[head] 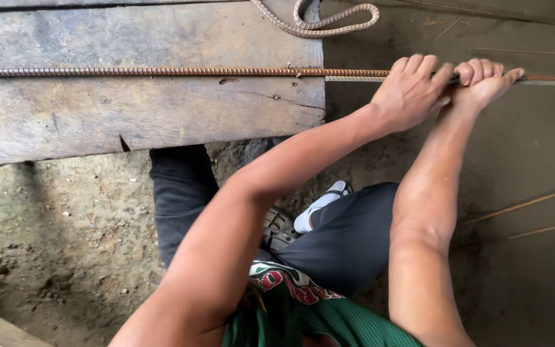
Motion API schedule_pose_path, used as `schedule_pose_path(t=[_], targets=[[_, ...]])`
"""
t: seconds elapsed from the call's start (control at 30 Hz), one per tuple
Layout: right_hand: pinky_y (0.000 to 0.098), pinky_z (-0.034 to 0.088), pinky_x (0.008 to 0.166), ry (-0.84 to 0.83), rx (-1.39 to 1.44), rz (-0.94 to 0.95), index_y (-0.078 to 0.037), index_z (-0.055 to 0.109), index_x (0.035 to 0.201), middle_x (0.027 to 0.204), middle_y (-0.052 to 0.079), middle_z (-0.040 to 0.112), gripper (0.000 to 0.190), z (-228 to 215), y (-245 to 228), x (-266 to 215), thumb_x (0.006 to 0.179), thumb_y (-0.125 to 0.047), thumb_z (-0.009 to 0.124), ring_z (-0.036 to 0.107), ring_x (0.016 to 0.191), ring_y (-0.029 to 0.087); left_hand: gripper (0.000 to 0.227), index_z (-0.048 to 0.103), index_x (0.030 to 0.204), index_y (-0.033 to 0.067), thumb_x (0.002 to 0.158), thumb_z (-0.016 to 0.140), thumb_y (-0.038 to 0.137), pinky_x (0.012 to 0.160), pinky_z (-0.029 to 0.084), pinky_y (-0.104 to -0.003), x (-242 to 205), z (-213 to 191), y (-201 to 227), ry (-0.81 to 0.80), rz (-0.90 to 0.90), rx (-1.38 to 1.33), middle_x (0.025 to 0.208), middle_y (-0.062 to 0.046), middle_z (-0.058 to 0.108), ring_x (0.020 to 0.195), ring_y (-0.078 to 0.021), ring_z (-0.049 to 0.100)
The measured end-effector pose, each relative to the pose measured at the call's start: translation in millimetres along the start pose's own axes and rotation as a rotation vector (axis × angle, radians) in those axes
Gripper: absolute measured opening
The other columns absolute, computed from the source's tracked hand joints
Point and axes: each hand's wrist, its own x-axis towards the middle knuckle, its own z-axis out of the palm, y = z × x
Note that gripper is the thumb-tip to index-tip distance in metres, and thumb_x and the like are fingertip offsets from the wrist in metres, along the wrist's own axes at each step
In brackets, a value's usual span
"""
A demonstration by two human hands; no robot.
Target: Sawing a metal rebar using a manual hacksaw on a wooden workbench
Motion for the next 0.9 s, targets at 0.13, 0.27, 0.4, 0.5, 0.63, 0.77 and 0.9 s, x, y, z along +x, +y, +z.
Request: schedule_pose_path(t=[0.13, 0.27, 0.4, 0.5, 0.63, 0.77, 0.9], targets=[[0.0283, 0.011, 0.027, -0.040, 0.007, -0.045, -0.019, 0.019, 0.055, 0.052, -0.006, 0.010, 0.051, -2.0, 6.5, -3.5, 0.079, -0.050, 0.051, 0.009, 0.038, 0.009, 0.058, 0.056, 0.129, 0.0106, 0.086, 0.089, 0.032, 0.094, 0.055, -0.051, -36.8, -132.5, -43.0, -0.096, 0.130, -0.303, 0.123, -0.018, 0.058, 0.115, -0.0397, 0.061], [0.0304, 0.011, 0.032, -0.032, -0.080, -0.122, -0.017, 0.020, 0.061, 0.056, -0.005, 0.009, 0.049, -1.7, 10.4, -16.6, 0.083, -0.046, 0.052, 0.008, 0.042, 0.010, 0.051, 0.057, 0.133, 0.0088, 0.089, 0.083, 0.018, 0.105, 0.048, -0.057, -74.5, -194.7, -113.7, -0.118, -0.151, -0.115, 0.136, -0.021, 0.056, 0.127, -0.0387, 0.054], [0.0348, 0.014, 0.035, -0.017, -0.109, -0.120, -0.016, 0.021, 0.061, 0.057, -0.003, 0.011, 0.049, 6.1, 14.7, -25.4, 0.087, -0.046, 0.048, 0.008, 0.045, 0.013, 0.047, 0.057, 0.128, 0.0100, 0.089, 0.081, 0.020, 0.085, 0.050, -0.052, -80.2, -208.8, -153.4, -0.236, -0.198, -0.074, 0.122, -0.017, 0.055, 0.114, -0.0364, 0.051], [0.0313, 0.013, 0.035, 0.069, -0.169, -0.127, -0.016, 0.018, 0.061, 0.057, -0.004, 0.008, 0.052, 16.2, 15.2, -28.7, 0.083, -0.054, 0.047, 0.007, 0.044, 0.012, 0.024, 0.067, 0.107, 0.0104, 0.092, 0.078, 0.025, 0.075, 0.043, -0.047, -74.7, -194.1, -151.4, -0.212, -0.138, -0.050, 0.103, -0.010, 0.057, 0.096, -0.0327, 0.051], [0.0331, 0.015, 0.034, 0.029, -0.162, -0.113, -0.015, 0.021, 0.060, 0.055, -0.003, 0.011, 0.052, 13.6, 13.6, -26.1, 0.086, -0.052, 0.047, 0.009, 0.044, 0.013, 0.022, 0.066, 0.099, 0.0123, 0.092, 0.079, 0.028, 0.070, 0.041, -0.047, -69.9, -177.9, -152.9, -0.161, -0.136, -0.100, 0.099, -0.009, 0.054, 0.092, -0.0338, 0.050], [0.0315, 0.012, 0.033, 0.046, -0.099, -0.112, -0.016, 0.018, 0.062, 0.058, -0.005, 0.008, 0.050, 22.2, 17.5, -32.2, 0.082, -0.049, 0.049, 0.006, 0.045, 0.012, 0.015, 0.066, 0.095, 0.0162, 0.095, 0.076, 0.027, 0.073, 0.038, -0.047, -69.5, -170.6, -149.7, -0.099, -0.153, -0.120, 0.099, -0.005, 0.052, 0.091, -0.0313, 0.047], [0.0322, 0.012, 0.033, 0.002, -0.088, -0.106, -0.017, 0.019, 0.060, 0.056, -0.005, 0.009, 0.050, 14.3, 15.3, -25.4, 0.083, -0.047, 0.051, 0.008, 0.044, 0.012, 0.023, 0.061, 0.085, 0.0154, 0.093, 0.078, 0.029, 0.071, 0.036, -0.046, -67.6, -170.3, -145.4, -0.063, -0.162, -0.067, 0.094, -0.003, 0.050, 0.087, -0.0303, 0.046]])
